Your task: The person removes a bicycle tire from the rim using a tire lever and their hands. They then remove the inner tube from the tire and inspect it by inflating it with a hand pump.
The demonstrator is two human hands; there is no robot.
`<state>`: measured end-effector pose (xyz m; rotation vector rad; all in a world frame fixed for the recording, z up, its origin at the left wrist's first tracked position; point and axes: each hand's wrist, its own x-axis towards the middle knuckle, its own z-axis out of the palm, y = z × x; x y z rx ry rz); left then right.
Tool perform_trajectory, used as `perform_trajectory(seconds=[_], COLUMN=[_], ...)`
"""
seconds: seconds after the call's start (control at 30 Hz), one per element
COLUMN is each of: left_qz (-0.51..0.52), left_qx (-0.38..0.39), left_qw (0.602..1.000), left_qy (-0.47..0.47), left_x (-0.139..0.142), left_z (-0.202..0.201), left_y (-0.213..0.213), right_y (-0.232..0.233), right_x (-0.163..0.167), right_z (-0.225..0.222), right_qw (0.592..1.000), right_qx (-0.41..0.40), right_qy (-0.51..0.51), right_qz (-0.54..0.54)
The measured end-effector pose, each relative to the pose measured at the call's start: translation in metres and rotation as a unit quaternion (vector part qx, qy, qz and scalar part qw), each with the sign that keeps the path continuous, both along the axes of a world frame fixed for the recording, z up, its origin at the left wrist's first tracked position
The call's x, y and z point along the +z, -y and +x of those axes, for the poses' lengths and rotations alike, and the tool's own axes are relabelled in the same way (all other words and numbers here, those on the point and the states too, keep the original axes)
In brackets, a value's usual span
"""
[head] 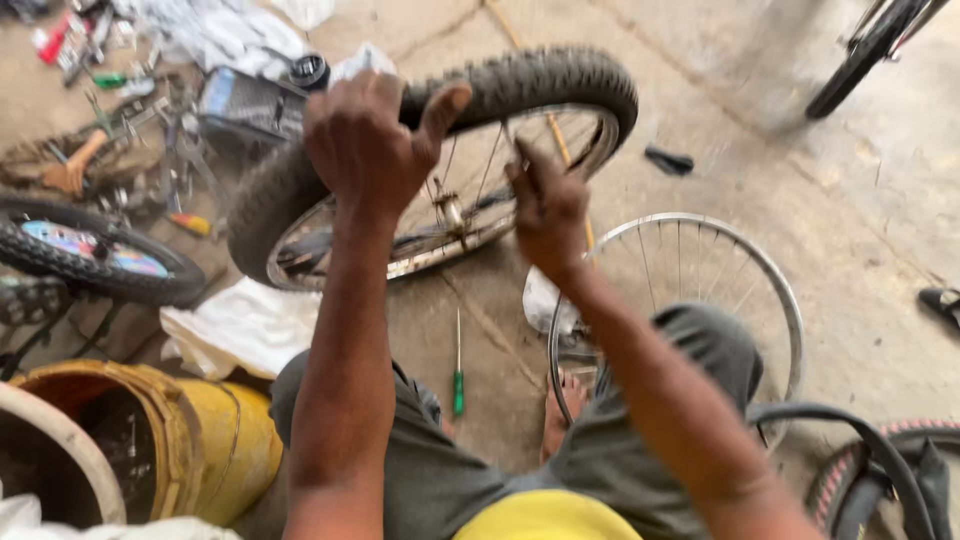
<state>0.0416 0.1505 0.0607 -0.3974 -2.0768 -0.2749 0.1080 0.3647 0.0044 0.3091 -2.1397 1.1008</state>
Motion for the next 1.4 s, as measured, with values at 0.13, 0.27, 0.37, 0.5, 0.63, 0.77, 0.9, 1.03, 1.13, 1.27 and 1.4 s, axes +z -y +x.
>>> perform_trajectory(seconds=[0.13,0.27,0.37,0.5,0.63,0.77,0.9,1.03,1.13,1.27,1.4], left_qz=[0.021,0.02,0.036,0.008,0.114,0.246,0.338,0.349,0.392,0.452,0.452], left_qx=[-0.004,-0.008,-0.029,0.005,0.001,-0.081,-0.078,-0.066,-0.109,-0.078,-0.135], left_qw=[0.999,1.0,0.998,0.995,0.992,0.962,0.909,0.845,0.838,0.838,0.861], left_qy=[0.044,0.019,0.029,-0.104,-0.062,0.087,0.232,0.399,0.362,0.297,0.189], left_x=[-0.014,-0.02,-0.001,0.043,0.021,-0.013,-0.034,-0.031,-0.029,-0.037,-0.05], left_z=[-0.008,-0.015,-0.008,0.018,0.081,0.065,0.062,0.058,0.051,0.041,0.022], left_y=[0.014,0.023,0.019,0.014,0.015,-0.001,-0.023,-0.019,-0.01,-0.002,0.009], right_y=[0.035,0.037,0.039,0.054,0.066,0.076,0.092,0.12,0.141,0.152,0.132], right_x=[-0.026,-0.043,-0.052,-0.064,-0.074,-0.066,-0.059,-0.045,-0.042,-0.079,-0.161], right_z=[0.001,-0.012,-0.013,-0.011,0.0,-0.012,-0.012,0.008,0.023,0.032,0.035], right_qw=[0.995,0.994,0.998,0.985,0.999,0.99,0.987,0.973,0.967,0.918,0.966], right_qx=[0.003,0.008,-0.017,-0.051,-0.011,0.018,0.039,0.069,0.068,0.089,0.082], right_qy=[-0.04,-0.062,-0.039,-0.164,-0.026,-0.103,-0.06,0.01,0.0,0.115,0.177], right_qz=[-0.086,-0.091,-0.043,0.013,-0.042,-0.09,-0.143,-0.221,-0.244,-0.37,-0.17])
